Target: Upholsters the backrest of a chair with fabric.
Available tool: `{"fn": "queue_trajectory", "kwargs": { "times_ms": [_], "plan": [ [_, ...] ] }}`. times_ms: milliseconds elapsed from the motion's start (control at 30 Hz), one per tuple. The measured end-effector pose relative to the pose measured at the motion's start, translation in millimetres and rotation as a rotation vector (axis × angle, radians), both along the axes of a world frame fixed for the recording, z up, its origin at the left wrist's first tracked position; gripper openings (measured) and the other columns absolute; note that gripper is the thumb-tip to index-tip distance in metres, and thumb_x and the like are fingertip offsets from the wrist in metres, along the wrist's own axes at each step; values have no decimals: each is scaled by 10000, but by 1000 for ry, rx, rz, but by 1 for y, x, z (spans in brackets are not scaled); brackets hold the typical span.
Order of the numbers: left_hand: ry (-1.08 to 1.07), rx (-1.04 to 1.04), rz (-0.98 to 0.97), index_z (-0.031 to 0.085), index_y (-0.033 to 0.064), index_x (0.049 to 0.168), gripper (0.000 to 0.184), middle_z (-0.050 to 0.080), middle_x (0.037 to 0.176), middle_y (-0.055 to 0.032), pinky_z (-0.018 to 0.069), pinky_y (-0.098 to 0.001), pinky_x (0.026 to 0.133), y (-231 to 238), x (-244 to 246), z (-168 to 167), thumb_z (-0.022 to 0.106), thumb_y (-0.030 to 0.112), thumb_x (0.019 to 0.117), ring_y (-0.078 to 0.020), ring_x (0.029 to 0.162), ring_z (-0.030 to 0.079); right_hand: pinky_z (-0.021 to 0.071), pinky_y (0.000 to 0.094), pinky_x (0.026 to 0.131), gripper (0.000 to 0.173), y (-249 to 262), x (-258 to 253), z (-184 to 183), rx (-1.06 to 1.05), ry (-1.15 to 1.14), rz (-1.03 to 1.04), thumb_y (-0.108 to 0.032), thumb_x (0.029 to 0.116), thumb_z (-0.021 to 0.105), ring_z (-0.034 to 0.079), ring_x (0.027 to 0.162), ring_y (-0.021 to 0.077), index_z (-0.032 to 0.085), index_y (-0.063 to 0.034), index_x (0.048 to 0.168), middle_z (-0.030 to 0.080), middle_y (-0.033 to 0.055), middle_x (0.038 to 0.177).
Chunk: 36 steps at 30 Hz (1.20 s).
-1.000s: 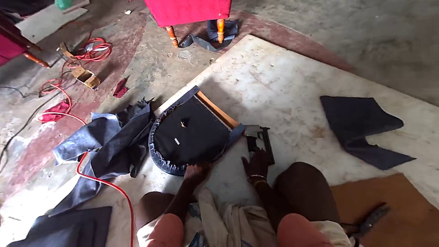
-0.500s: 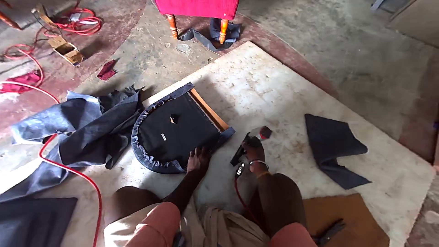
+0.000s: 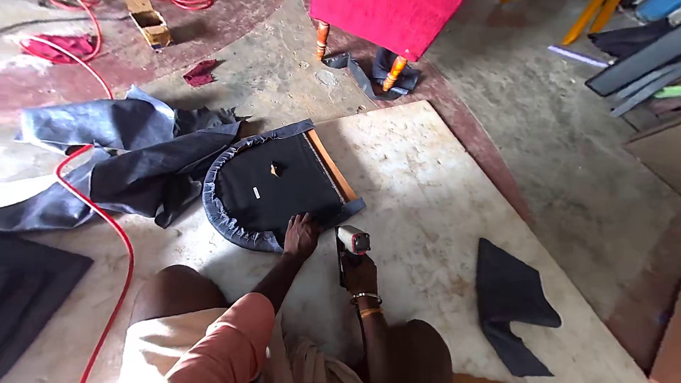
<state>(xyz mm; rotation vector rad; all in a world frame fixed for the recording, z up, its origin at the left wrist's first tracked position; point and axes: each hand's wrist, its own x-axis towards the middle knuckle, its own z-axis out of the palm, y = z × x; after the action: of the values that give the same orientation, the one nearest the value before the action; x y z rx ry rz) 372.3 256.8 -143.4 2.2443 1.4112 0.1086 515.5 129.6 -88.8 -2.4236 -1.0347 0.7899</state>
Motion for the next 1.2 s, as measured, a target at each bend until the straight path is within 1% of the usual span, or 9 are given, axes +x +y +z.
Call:
{"fn": "queue_trajectory", "kwargs": {
  "times_ms": [133,333,467,700,833,900,967,1067,1200],
  "plan": [
    [-12,6,-12,763,150,1082,361,587,1442,35,349,-445,1182,1,-4,-5,497,392,1054,-209,1375,489,570,485,862,399,19,10,-10,-6,-50,84,-391,936,689,731,912,263,714,-38,1121,751,125,954],
    [9,-47,-37,752,128,1112,404,569,1474,41,447,-448,1083,2,-7,0,467,410,1066,-208,1344,524,559,501,888,415,27,8,-12,-73,-52,91,-368,937,689,724,960,283,695,-29,1177,747,141,1003],
    [-10,-46,-53,750,117,1084,407,574,1467,41,453,-441,1080,6,-11,2,477,418,1063,-203,1344,528,566,487,865,402,20,-1,-12,-15,4,92,-366,919,713,723,916,262,708,-26,1134,744,136,968],
    [-2,-95,-97,721,109,1186,427,546,1499,35,450,-441,1097,9,-17,7,438,412,1083,-213,1378,503,555,500,908,399,20,-19,-10,-59,-40,108,-352,939,708,723,972,280,701,-33,1178,749,148,1019],
    [14,-95,-152,674,88,1277,480,450,1589,4,312,-476,1229,-2,-31,13,451,457,1067,-230,1483,395,567,490,863,363,7,-21,-4,-1,11,59,-325,930,733,720,902,259,707,-20,1125,742,137,956],
    [106,-51,-185,660,97,1307,533,413,1616,-15,269,-546,1226,-9,-37,18,505,526,1031,-259,1507,351,563,485,869,358,5,-24,-1,-5,1,77,-319,930,738,720,904,256,708,-18,1122,742,137,959],
    [141,-19,-178,688,132,1274,406,429,1604,-9,310,-582,1192,-13,-41,15,471,411,1072,-276,1488,378,567,483,870,362,2,-27,-2,-6,-19,106,-322,926,734,724,905,256,713,-15,1116,746,139,957],
    [73,-68,-124,702,152,1240,342,469,1571,42,378,-513,1161,-10,-46,13,446,316,1085,-244,1430,447,571,479,847,370,4,-32,-6,-12,-19,128,-335,918,738,725,879,250,712,-20,1109,744,131,937],
    [35,-168,-43,719,165,1199,300,518,1519,57,514,-560,983,-4,-42,19,497,314,1063,-269,1358,515,562,495,878,368,11,-40,-8,-61,-55,172,-317,928,718,727,928,274,708,-24,1150,749,144,977]
  ]
}}
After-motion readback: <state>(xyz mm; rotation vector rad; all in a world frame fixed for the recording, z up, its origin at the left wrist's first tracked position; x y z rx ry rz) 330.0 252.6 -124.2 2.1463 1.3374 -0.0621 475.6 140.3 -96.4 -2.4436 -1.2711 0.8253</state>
